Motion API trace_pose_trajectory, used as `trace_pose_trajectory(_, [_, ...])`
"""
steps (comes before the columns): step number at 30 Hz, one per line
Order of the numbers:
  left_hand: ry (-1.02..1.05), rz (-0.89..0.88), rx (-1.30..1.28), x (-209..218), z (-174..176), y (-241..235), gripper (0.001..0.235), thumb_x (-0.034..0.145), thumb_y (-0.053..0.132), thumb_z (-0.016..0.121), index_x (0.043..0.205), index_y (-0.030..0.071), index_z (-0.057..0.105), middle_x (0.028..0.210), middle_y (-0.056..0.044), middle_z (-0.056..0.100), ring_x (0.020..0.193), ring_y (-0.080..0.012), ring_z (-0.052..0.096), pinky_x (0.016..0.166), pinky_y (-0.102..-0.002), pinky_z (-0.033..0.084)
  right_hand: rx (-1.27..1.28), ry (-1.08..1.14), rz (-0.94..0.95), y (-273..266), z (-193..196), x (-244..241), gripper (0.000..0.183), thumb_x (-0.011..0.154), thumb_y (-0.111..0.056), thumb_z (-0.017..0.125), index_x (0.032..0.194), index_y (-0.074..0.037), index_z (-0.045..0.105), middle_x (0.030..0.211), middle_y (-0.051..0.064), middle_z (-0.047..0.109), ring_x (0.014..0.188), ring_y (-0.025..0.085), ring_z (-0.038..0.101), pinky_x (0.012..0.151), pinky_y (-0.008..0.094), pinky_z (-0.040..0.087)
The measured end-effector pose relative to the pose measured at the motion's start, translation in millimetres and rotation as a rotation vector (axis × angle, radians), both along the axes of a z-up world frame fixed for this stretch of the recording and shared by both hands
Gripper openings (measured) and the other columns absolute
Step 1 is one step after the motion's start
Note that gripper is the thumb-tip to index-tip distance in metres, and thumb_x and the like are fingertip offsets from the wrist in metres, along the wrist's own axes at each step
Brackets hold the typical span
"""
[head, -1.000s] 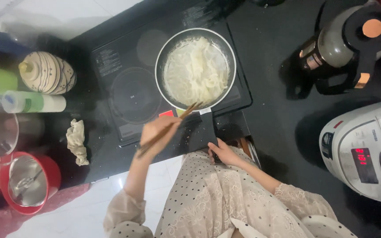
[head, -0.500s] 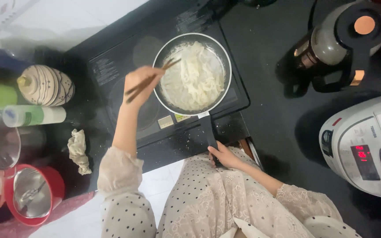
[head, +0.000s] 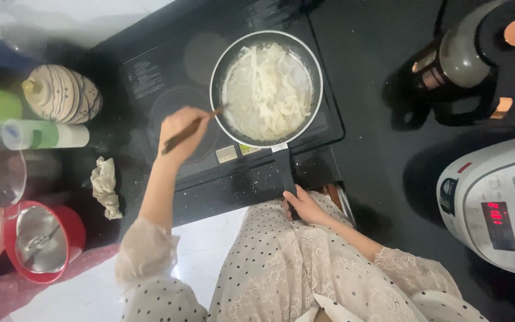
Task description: Stirring noodles in a pan on an induction stove using wooden chopsticks to ensure even cooking.
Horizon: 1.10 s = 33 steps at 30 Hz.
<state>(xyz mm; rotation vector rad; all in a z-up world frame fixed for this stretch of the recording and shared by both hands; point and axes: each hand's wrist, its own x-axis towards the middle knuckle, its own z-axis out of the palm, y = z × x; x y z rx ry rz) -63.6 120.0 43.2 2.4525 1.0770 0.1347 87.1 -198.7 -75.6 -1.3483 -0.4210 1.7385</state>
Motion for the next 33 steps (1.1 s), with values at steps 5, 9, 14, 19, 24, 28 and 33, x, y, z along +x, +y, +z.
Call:
trace_pose_trajectory(5, [-0.032,0.142,-0.231,-19.2,16.6,-52.8,0.011,0.097,0.019,0.062,0.100,0.018,0.072,0.093,-0.005,0.073,0.086,-0.0219,0.071,0.076,-0.033,0.057,0.025,-0.020,0.037,-6.5,-26.4,-4.0,0.025,0.106,-0.024,0.039,0.106,-0.001,0.048,0.071,0.011,0.059,0.056,0.022,0.066,0.052,0.037,0.058])
trace_pose_trajectory(9, [-0.203,0.279,-0.406,-18.7,3.2,-68.5,0.010,0.095,0.017,0.067,0.100,0.017,0.075,0.096,-0.007,0.074,0.091,-0.0229,0.071,0.079,-0.035,0.058,0.025,-0.008,-0.005,0.7,-1.3,-1.7,0.023,0.106,-0.024,0.041,0.103,-0.002,0.047,0.069,0.010,0.057,0.054,0.021,0.065,0.051,0.035,0.057])
trace_pose_trajectory(14, [-0.554,0.497,-0.628,11.8,-48.4,-86.3,0.015,0.092,0.012,0.067,0.104,0.005,0.072,0.102,-0.023,0.070,0.094,-0.0296,0.070,0.076,-0.036,0.062,0.027,-0.016,-0.002,-2.5,-15.5,-6.0,0.022,0.105,-0.022,0.042,0.102,-0.002,0.048,0.070,0.010,0.059,0.055,0.021,0.066,0.051,0.036,0.058])
trace_pose_trajectory(19, [-0.663,0.533,-0.599,1.7,-41.0,-67.7,0.017,0.092,0.010,0.069,0.106,0.002,0.071,0.103,-0.023,0.070,0.094,-0.0263,0.069,0.075,-0.034,0.062,0.029,-0.035,0.014,-3.6,-17.9,-2.4,0.024,0.106,-0.024,0.041,0.101,-0.001,0.048,0.071,0.011,0.060,0.056,0.022,0.066,0.052,0.036,0.058])
trace_pose_trajectory(24, [-0.359,0.233,-0.477,-5.0,-0.8,-65.9,0.011,0.089,0.010,0.072,0.098,0.006,0.075,0.097,-0.021,0.072,0.090,-0.0360,0.070,0.074,-0.042,0.061,0.052,-0.002,0.019,-1.3,-18.8,-3.6,0.022,0.106,-0.023,0.040,0.102,-0.003,0.047,0.068,0.010,0.059,0.054,0.022,0.066,0.054,0.036,0.058])
trace_pose_trajectory(28, [-0.438,0.094,-0.428,23.4,-47.8,-90.9,0.009,0.089,0.007,0.073,0.094,0.011,0.078,0.092,-0.014,0.075,0.085,-0.0285,0.072,0.075,-0.036,0.059,0.054,-0.009,0.034,-3.9,-19.6,-1.8,0.023,0.106,-0.023,0.040,0.105,-0.002,0.049,0.071,0.012,0.062,0.056,0.023,0.068,0.053,0.038,0.059])
trace_pose_trajectory(33, [-0.572,0.064,-0.337,73.7,-57.3,-123.6,0.012,0.093,0.016,0.068,0.099,0.022,0.076,0.101,0.000,0.073,0.091,-0.0186,0.071,0.081,-0.031,0.058,0.072,-0.069,0.039,-3.4,-12.6,-2.3,0.026,0.106,-0.024,0.040,0.101,-0.001,0.050,0.068,0.012,0.061,0.056,0.022,0.067,0.057,0.035,0.058])
